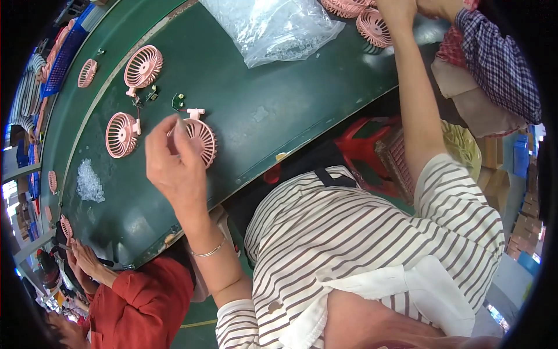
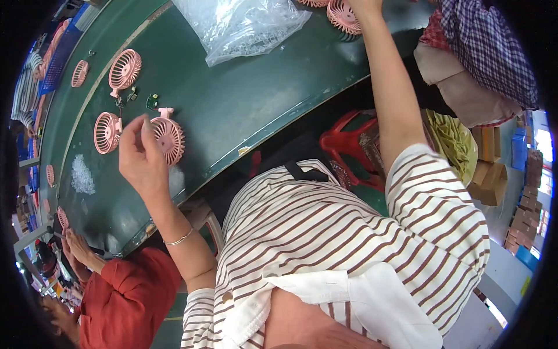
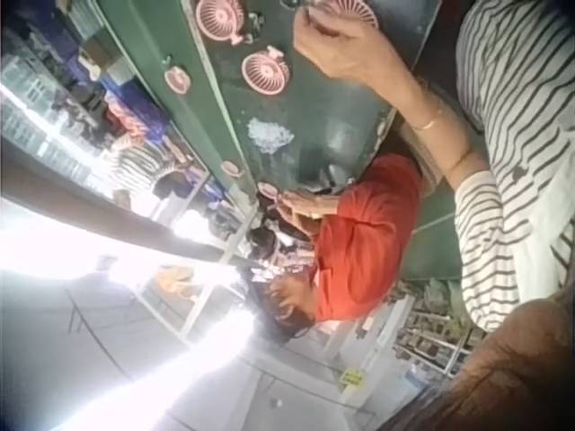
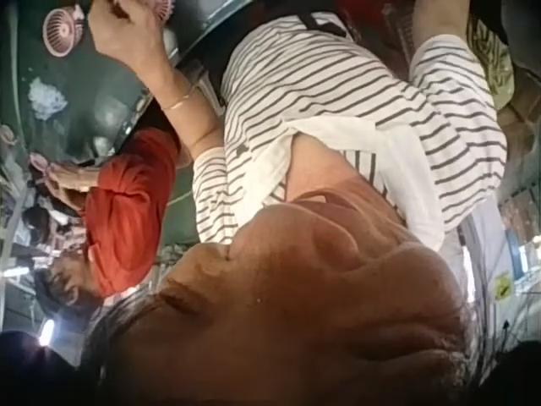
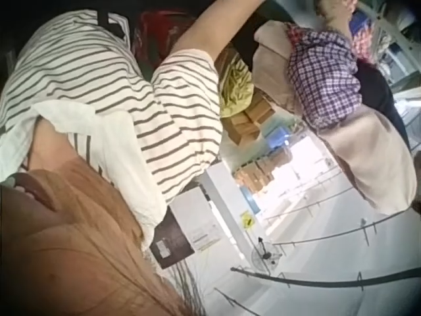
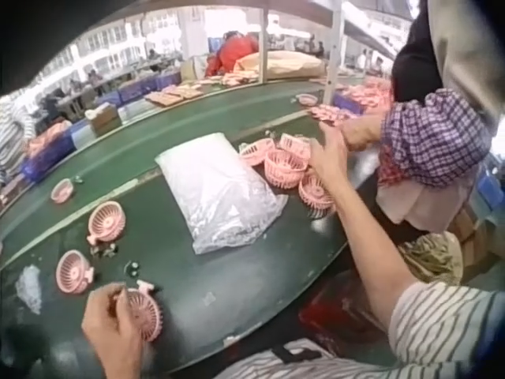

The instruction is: The person assembles fan components by hand, attaching small plastic pieces to pink fan casings and sliding the assembled parts along the assembly table.

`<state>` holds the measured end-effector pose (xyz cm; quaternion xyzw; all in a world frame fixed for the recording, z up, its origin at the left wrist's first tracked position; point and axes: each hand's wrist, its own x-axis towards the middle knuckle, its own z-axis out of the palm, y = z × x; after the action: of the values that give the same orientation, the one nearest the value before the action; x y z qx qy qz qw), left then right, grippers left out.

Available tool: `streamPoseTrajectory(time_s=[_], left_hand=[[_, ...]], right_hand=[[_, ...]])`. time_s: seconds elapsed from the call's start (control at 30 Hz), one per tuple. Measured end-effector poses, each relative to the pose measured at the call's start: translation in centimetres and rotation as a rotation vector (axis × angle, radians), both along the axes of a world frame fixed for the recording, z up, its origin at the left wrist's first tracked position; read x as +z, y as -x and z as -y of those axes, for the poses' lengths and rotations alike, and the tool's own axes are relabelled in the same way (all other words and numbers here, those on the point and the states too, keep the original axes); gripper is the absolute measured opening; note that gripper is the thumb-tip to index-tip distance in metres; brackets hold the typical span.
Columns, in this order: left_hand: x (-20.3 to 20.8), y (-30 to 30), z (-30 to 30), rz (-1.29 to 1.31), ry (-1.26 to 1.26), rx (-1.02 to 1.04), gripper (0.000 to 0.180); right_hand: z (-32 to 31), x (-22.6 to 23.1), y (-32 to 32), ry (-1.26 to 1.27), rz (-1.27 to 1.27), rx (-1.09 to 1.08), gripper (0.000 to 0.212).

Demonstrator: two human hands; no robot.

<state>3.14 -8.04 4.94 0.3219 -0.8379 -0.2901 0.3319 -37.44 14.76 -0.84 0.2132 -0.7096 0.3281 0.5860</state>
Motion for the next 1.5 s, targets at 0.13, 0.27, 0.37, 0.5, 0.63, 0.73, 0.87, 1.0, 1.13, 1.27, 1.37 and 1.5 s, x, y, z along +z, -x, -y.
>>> streamPoseTrajectory(time_s=[0.13,0.27,0.37,0.5,0.63,0.73,0.87,1.0,1.13,1.27,1.37,1.5], left_hand=[[0.1,-0.6,3.6,0.275,0.570,-0.289,0.046],[0.0,0.2,5.6,0.371,0.354,-0.519,0.037],[-0.3,-0.7,4.5,0.328,0.275,-0.420,0.028],[-1.1,-1.9,3.0,0.314,0.208,-0.251,0.023],[-2.1,-3.0,1.4,0.010,0.105,-0.213,0.025],[-2.3,-2.9,-0.1,-0.137,-0.152,-0.220,0.024],[-4.0,-2.4,-2.0,-0.229,-0.353,-0.275,0.026],[-4.9,-2.0,-3.3,-0.352,-0.387,-0.333,0.033],[-4.6,-2.3,-4.0,-0.425,-0.510,-0.331,0.036],[-4.7,-2.2,-4.4,-0.563,-0.635,-0.310,0.030],[-4.2,-2.2,-4.6,-0.591,-0.623,-0.310,0.027],[-4.2,-2.4,-4.6,-0.552,-0.472,-0.305,0.025]], right_hand=[[1.4,0.0,-15.5,-0.217,0.611,0.587,0.013],[3.4,-1.9,-17.1,-0.461,0.505,0.729,0.015],[4.0,-2.1,-16.3,-0.572,0.512,0.717,0.011],[3.4,-1.2,-16.0,-0.617,0.580,0.717,0.008],[3.4,0.2,-19.2,-0.401,0.889,0.848,0.009],[4.8,1.7,-23.1,-0.074,1.168,1.218,0.012],[8.4,3.6,-27.6,0.116,1.432,1.445,0.015],[10.1,2.8,-29.5,0.253,1.577,1.591,0.013],[10.2,2.0,-30.0,0.278,1.614,1.550,0.015],[10.3,1.7,-30.5,0.352,1.695,1.535,0.017],[10.2,1.8,-30.5,0.407,1.736,1.554,0.019],[10.2,1.8,-30.3,0.390,1.771,1.551,0.019]])
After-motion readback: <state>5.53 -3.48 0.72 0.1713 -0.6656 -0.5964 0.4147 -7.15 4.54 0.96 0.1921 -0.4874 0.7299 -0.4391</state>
